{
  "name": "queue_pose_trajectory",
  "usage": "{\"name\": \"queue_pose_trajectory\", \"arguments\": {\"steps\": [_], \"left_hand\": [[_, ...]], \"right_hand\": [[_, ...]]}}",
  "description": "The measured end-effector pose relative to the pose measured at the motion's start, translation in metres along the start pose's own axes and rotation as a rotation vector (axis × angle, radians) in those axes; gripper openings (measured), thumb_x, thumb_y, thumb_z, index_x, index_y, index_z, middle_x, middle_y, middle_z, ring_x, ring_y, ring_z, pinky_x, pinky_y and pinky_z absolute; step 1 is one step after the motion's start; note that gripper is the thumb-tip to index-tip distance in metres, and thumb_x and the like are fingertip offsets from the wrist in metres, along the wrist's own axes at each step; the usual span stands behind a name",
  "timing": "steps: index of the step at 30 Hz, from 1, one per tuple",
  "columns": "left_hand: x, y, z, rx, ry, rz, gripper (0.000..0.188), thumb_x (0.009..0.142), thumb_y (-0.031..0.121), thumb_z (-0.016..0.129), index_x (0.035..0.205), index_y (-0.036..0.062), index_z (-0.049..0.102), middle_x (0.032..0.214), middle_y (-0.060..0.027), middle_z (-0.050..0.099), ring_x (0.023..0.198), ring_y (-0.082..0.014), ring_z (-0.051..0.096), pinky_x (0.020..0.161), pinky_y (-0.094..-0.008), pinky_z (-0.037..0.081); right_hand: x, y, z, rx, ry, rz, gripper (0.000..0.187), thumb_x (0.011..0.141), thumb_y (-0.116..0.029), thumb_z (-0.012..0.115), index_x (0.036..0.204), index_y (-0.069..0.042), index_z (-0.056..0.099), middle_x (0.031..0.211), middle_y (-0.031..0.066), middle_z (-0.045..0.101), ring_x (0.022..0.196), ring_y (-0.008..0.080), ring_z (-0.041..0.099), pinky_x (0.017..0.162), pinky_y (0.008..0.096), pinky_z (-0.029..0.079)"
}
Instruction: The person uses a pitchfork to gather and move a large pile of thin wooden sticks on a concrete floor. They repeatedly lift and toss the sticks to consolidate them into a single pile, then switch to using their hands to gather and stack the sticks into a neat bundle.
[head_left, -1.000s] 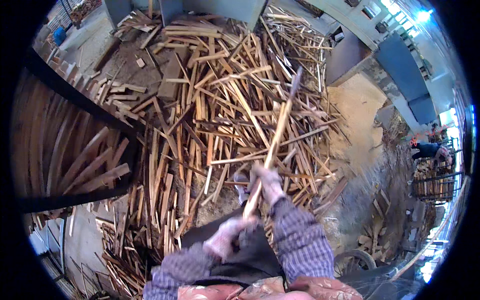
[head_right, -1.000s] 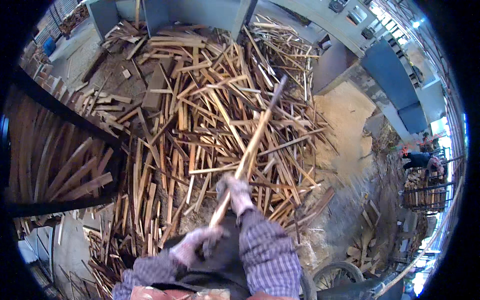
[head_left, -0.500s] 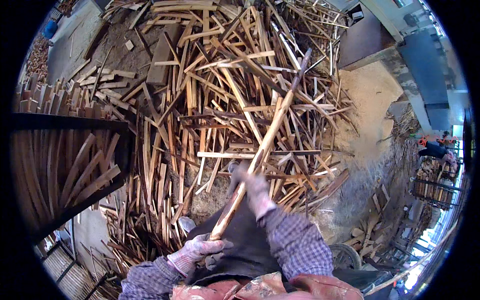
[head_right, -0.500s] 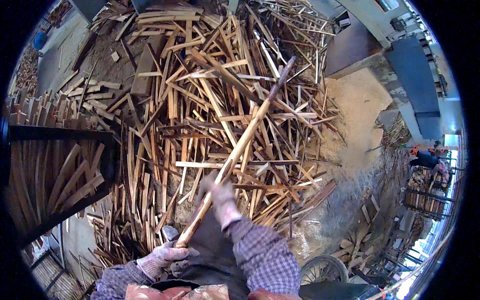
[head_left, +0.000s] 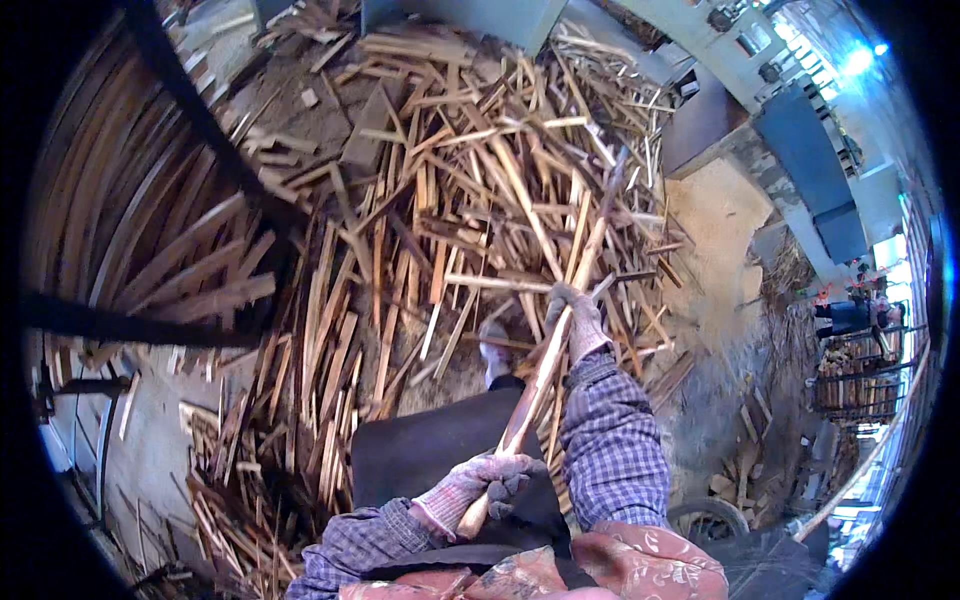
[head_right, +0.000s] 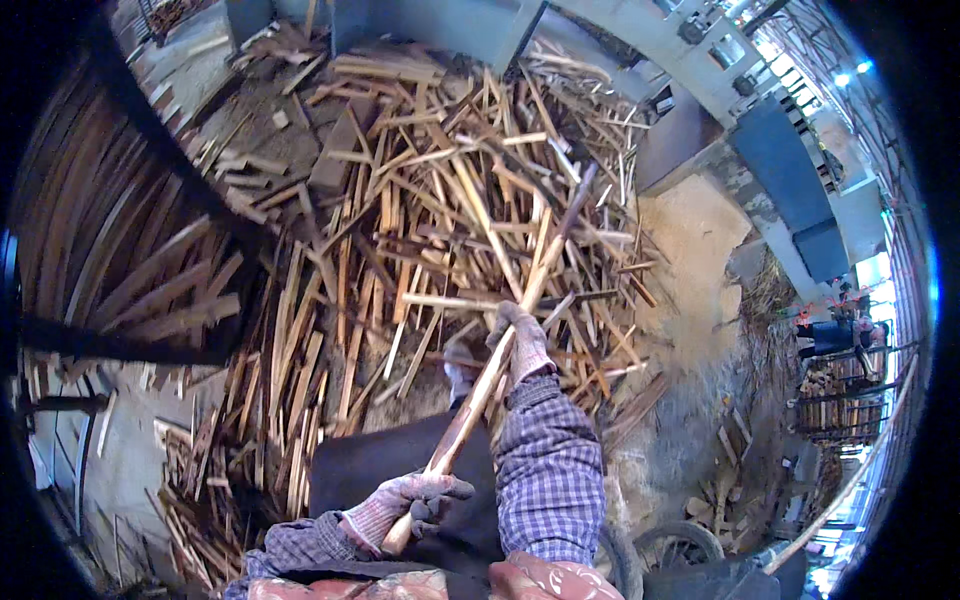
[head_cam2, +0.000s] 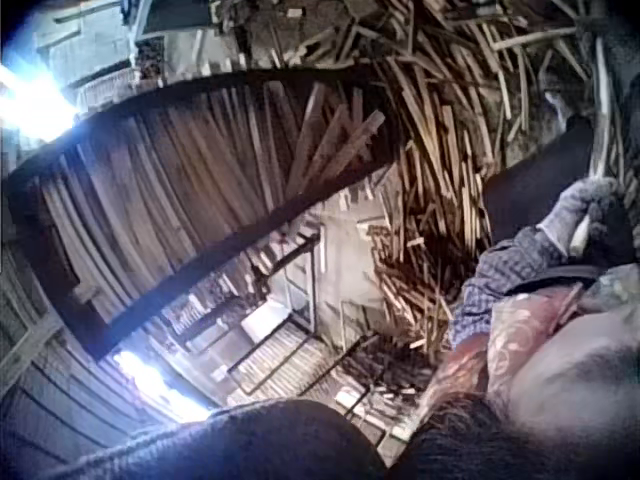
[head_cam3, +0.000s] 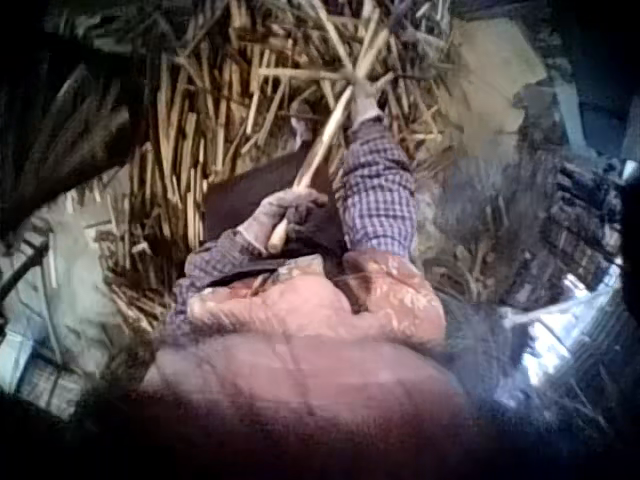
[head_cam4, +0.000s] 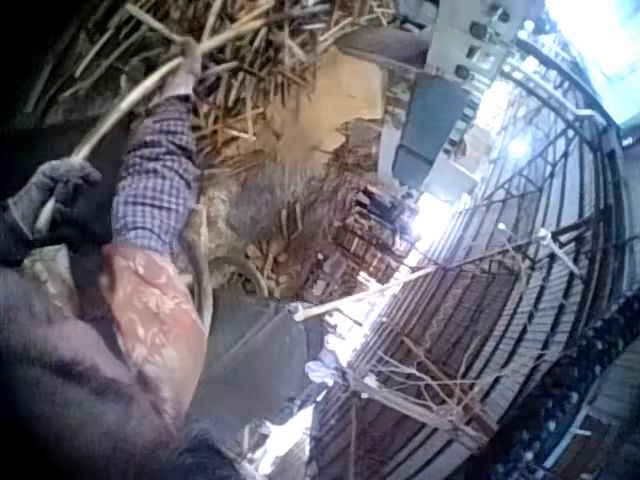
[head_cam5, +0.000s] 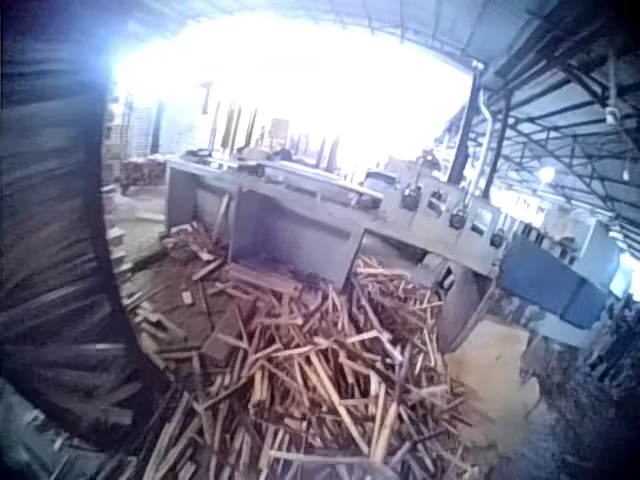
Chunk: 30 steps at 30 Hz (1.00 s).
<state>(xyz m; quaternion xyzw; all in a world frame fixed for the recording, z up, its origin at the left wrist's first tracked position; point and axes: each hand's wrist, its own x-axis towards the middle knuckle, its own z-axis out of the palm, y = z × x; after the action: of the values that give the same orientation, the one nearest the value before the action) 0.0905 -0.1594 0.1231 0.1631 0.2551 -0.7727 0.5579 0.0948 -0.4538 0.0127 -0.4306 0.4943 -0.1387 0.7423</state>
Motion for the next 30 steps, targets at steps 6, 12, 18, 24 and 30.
{"name": "queue_pose_trajectory", "arguments": {"steps": [6,12,18,24,30], "left_hand": [[-0.105,-0.047,0.022,0.110,0.216,-0.038,0.036,0.080,0.016,0.065,0.108,-0.0039,0.056,0.073,-0.0007,0.057,0.057,-0.0061,0.051,0.048,-0.0182,0.041],[-0.089,-0.007,0.061,0.024,0.322,-0.024,0.043,0.074,0.019,0.069,0.106,-0.0069,0.056,0.073,-0.0049,0.058,0.058,-0.0094,0.055,0.052,-0.0181,0.046],[-0.070,-0.021,0.075,0.148,0.539,-0.078,0.045,0.072,0.019,0.071,0.110,-0.0003,0.057,0.091,-0.0066,0.062,0.078,-0.0137,0.059,0.072,-0.0244,0.049],[-0.031,0.003,0.078,1.638,1.048,-0.161,0.049,0.076,0.051,0.060,0.095,0.0056,0.058,0.079,-0.0161,0.063,0.073,-0.0297,0.064,0.065,-0.0411,0.049],[-0.009,-0.037,0.037,1.731,1.122,0.014,0.039,0.078,0.045,0.058,0.086,0.0078,0.054,0.067,-0.0119,0.060,0.058,-0.0298,0.061,0.051,-0.0420,0.047]], "right_hand": [[-0.098,0.018,0.033,0.284,-0.067,0.278,0.017,0.082,-0.021,0.062,0.074,-0.008,0.053,0.054,0.0010,0.052,0.041,0.0158,0.049,0.039,0.0293,0.045],[-0.047,-0.011,0.033,0.038,-0.140,0.239,0.021,0.082,-0.027,0.061,0.081,-0.007,0.054,0.060,0.0060,0.054,0.045,0.0213,0.052,0.047,0.0323,0.050],[0.052,-0.083,0.022,-0.094,0.079,0.252,0.024,0.079,-0.026,0.062,0.072,-0.004,0.055,0.057,0.0109,0.056,0.043,0.0233,0.051,0.050,0.0323,0.046],[0.169,-0.068,-0.030,-0.069,-0.019,0.131,0.020,0.080,-0.022,0.060,0.075,-0.004,0.054,0.060,0.0089,0.055,0.050,0.0226,0.053,0.053,0.0332,0.045],[0.175,-0.028,-0.041,-0.174,-0.166,0.108,0.017,0.083,-0.020,0.058,0.073,-0.006,0.055,0.060,0.0003,0.052,0.050,0.0117,0.051,0.048,0.0235,0.042]]}}
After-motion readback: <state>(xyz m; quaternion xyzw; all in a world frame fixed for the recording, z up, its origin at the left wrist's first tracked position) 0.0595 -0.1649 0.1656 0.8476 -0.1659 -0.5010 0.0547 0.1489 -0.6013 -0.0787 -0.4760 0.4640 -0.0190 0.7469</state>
